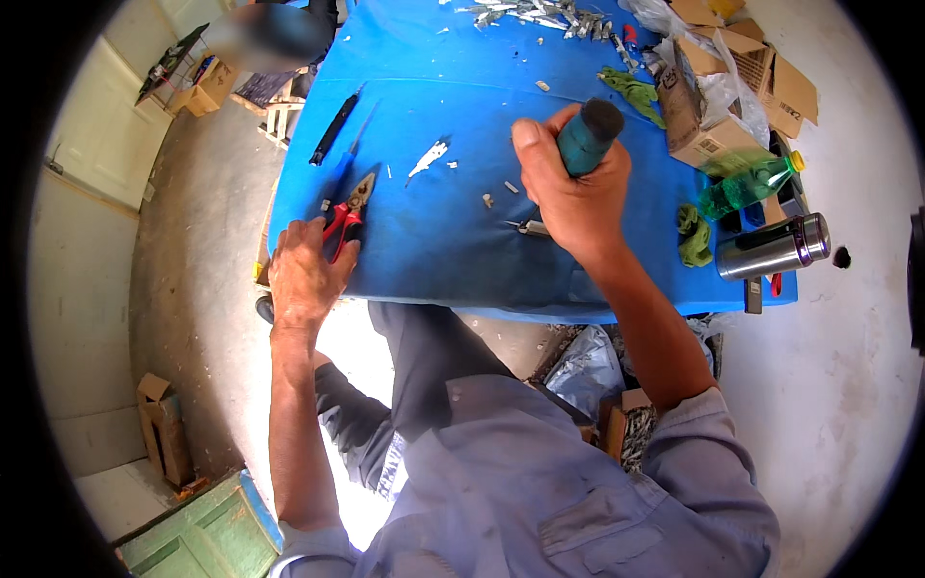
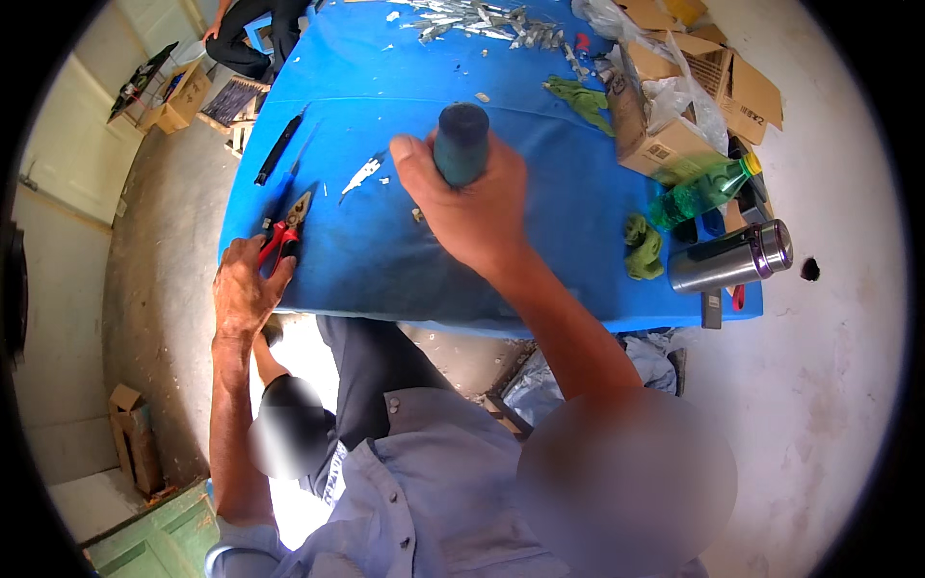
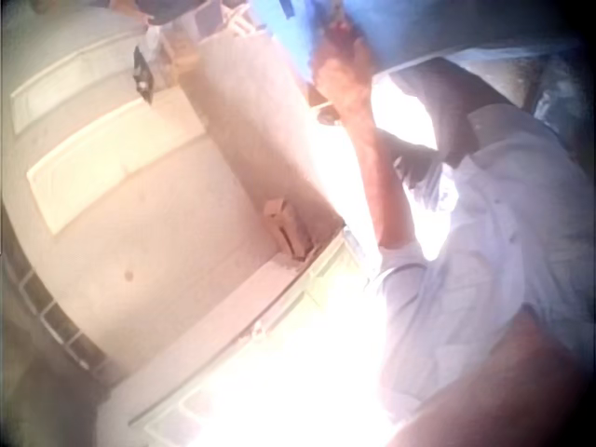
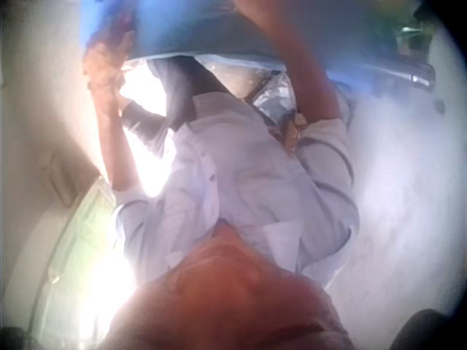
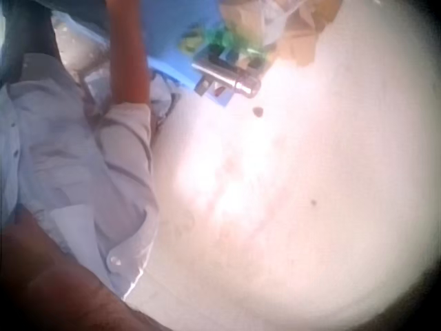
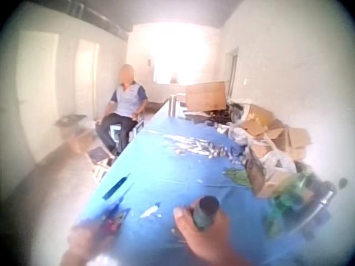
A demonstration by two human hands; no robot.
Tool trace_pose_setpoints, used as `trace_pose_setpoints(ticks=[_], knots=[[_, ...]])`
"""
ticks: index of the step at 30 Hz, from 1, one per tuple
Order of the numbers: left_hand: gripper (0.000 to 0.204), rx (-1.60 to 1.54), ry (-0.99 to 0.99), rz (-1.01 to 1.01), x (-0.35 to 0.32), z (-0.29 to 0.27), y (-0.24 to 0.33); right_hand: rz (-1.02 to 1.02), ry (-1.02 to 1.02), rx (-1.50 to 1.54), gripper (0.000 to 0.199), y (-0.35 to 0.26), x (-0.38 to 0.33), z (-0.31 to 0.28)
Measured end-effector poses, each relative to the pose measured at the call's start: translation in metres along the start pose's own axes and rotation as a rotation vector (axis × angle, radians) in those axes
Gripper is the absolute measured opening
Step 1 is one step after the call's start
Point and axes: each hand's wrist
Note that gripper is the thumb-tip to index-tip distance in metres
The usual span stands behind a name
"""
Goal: The person disassembles small electrical components with a screwdriver and pliers on a blue-covered table. They pry apart plastic housings and remove metal internal parts, placing the sorted pieces into a cardboard box.
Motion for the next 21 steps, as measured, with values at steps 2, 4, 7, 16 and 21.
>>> trace_pose_setpoints(ticks=[2, 4, 7, 16, 21], knots=[[0.049, -0.021, -0.007, -0.02, 0.003, -0.0026, 0.0039, -0.002, -0.017, 0.019, 0.026, -0.0001, 0.0004, -0.0011], [0.049, -0.033, -0.004, -0.038, 0.0029, -0.002, 0.0061, -0.03, -0.032, 0.013, 0.026, 0.0008, -0.0011, 0.0001], [0.048, -0.037, 0.006, -0.056, 0.0012, 0.0013, 0.0051, -0.081, -0.056, 0.007, 0.026, 0.0004, -0.0022, -0.0003], [0.046, -0.027, 0.021, -0.039, 0.0007, 0.0038, 0.0052, -0.022, -0.01, 0.073, 0.027, -0.0009, -0.0018, -0.0047], [0.044, -0.052, 0.023, -0.039, 0.0041, 0.0044, 0.0028, -0.022, -0.014, 0.059, 0.025, 0.0025, 0.0016, -0.0086]])
Point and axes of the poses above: each hand's wrist, its own x-axis towards the middle knuckle, its own z-axis out of the palm, y = z × x, and after that the axes turned 14 degrees about x, right-handed
